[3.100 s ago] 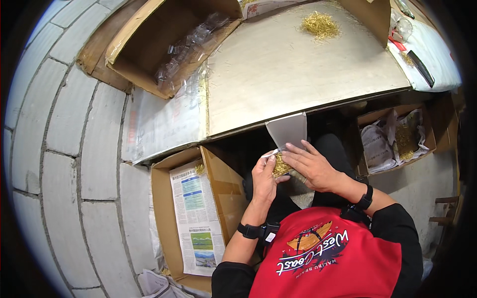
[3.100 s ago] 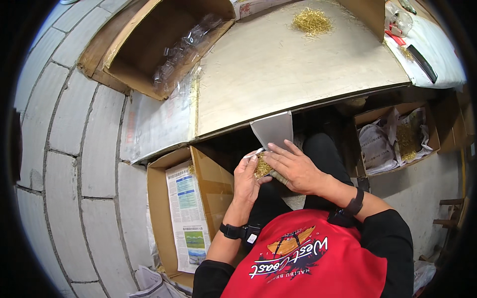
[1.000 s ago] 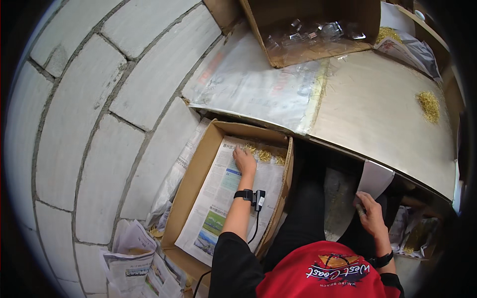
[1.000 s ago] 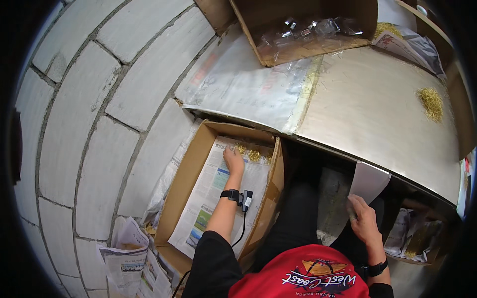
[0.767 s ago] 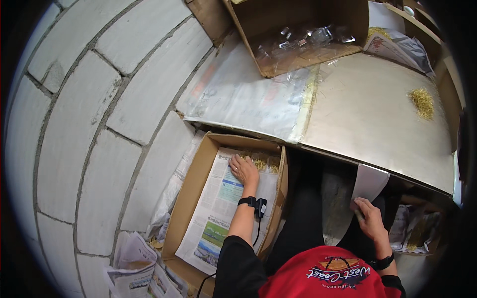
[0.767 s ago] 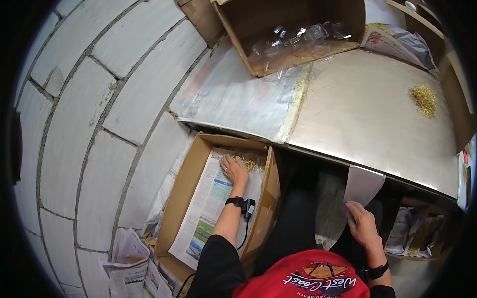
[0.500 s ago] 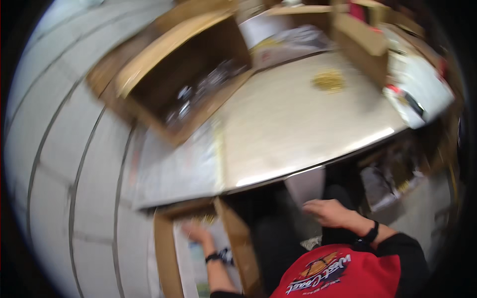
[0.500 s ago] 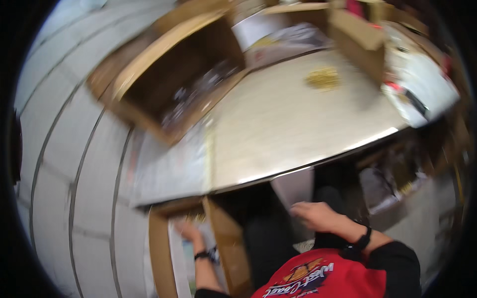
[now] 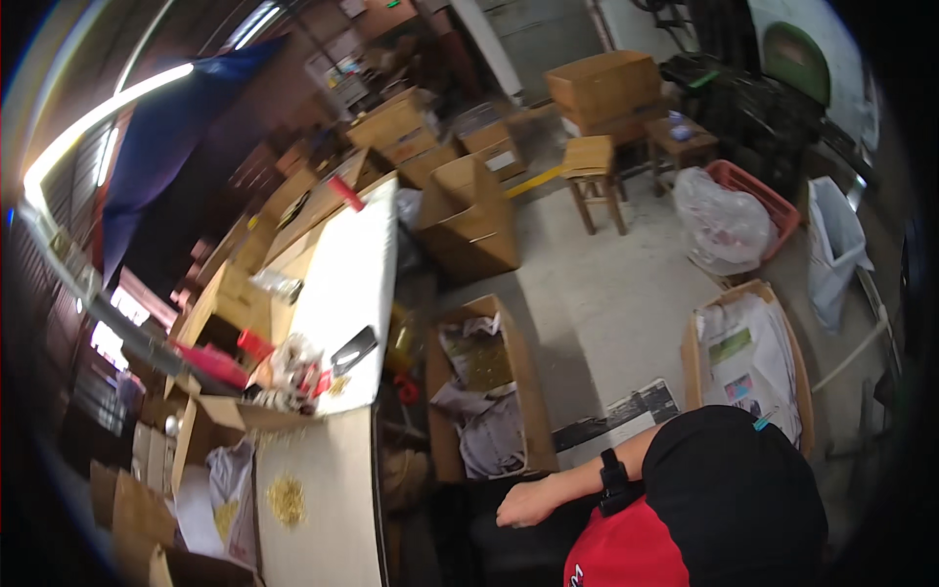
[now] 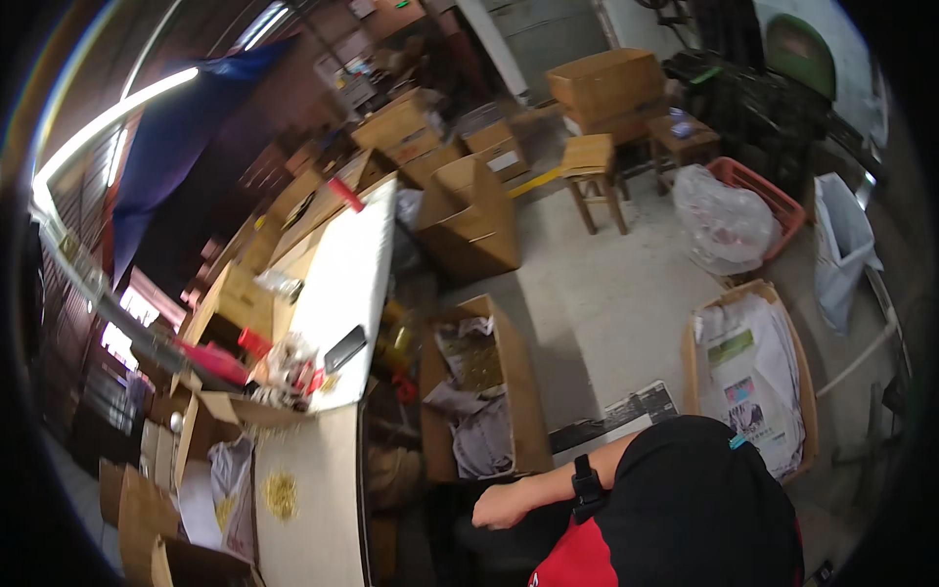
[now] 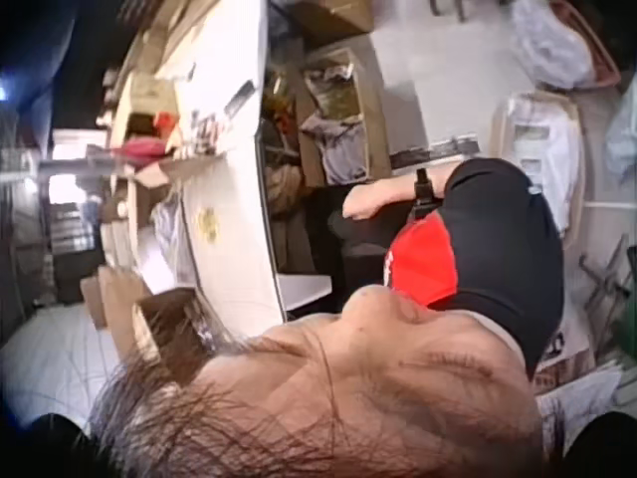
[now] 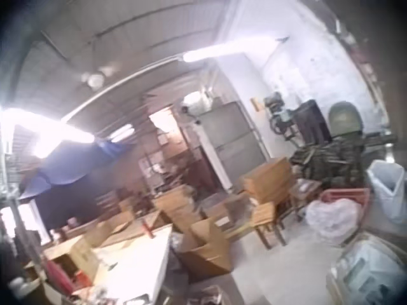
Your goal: The person folds a newspaper and places it into a cardboard box. They then gather small piles of yellow straw-like material from a table and pack them into small clear plastic containers, placing the filled containers into the box.
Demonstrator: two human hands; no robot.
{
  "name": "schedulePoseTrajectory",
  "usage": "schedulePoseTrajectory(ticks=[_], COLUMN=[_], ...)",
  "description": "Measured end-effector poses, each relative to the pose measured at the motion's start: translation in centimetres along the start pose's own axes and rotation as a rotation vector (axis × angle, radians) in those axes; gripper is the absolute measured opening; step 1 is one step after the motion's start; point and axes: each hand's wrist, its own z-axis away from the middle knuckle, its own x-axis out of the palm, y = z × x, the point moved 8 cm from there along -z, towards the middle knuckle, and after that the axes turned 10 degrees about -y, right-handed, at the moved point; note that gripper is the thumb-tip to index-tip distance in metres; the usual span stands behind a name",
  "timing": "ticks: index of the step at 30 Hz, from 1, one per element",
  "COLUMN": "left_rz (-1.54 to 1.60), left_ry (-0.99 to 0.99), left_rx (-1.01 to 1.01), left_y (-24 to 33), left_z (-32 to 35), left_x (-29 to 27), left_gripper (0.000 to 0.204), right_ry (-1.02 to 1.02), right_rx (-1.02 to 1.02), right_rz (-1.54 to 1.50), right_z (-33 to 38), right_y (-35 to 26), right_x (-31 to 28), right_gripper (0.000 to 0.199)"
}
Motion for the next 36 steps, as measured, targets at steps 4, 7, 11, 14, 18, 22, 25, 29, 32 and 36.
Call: schedulePoseTrajectory(ticks=[4,7,11,14,18,22,25,29,32,36], left_rz=[0.064,0.11,0.167,0.24,0.203,-0.173,-0.317,-0.578,-0.585,-0.562], left_ry=[-0.159,-0.199,-0.166,-0.053,-0.061,-0.089,-0.117,-0.423,-0.426,-0.461], left_rx=[-0.098,-0.149,-0.244,-0.315,-0.238,-0.125,-0.065,-0.026,-0.036,-0.133], left_y=[3.4,4.6,3.2,-1.3,-2.4,0.4,-2.0,-6.3,-7.3,-7.4], left_z=[-0.2,-0.5,-0.6,0.3,-3.4,-6.0,-8.0,-8.9,-9.3,-9.5], left_x=[3.5,4.3,0.9,-6.6,-12.5,-12.3,-11.0,-6.2,-4.4,-4.6], left_gripper=[0.034,0.031,0.029,0.027,0.025,0.022,0.029,0.049,0.061,0.063], right_ry=[0.047,0.075,-0.025,-0.082,0.166,0.091,0.072,0.047,0.22,0.015], right_rx=[0.338,0.463,0.53,0.499,0.286,0.077,-0.083,-0.069,-0.029,0.028], right_rz=[0.018,-0.014,-0.018,-0.046,-0.08,-0.012,0.166,0.363,0.189,-0.011], right_z=[8.6,14.1,13.9,11.7,8.9,-1.8,-12.2,-30.5,-43.5,-54.8], right_y=[7.2,8.1,10.8,9.2,8.0,1.7,-2.7,-0.5,4.9,8.4], right_x=[0.9,-1.3,-0.2,-1.9,-5.2,-11.4,-15.7,-19.7,-25.4,-23.2], right_gripper=[0.018,0.018,0.018,0.023,0.019,0.014,0.011,0.01,0.033,0.052])
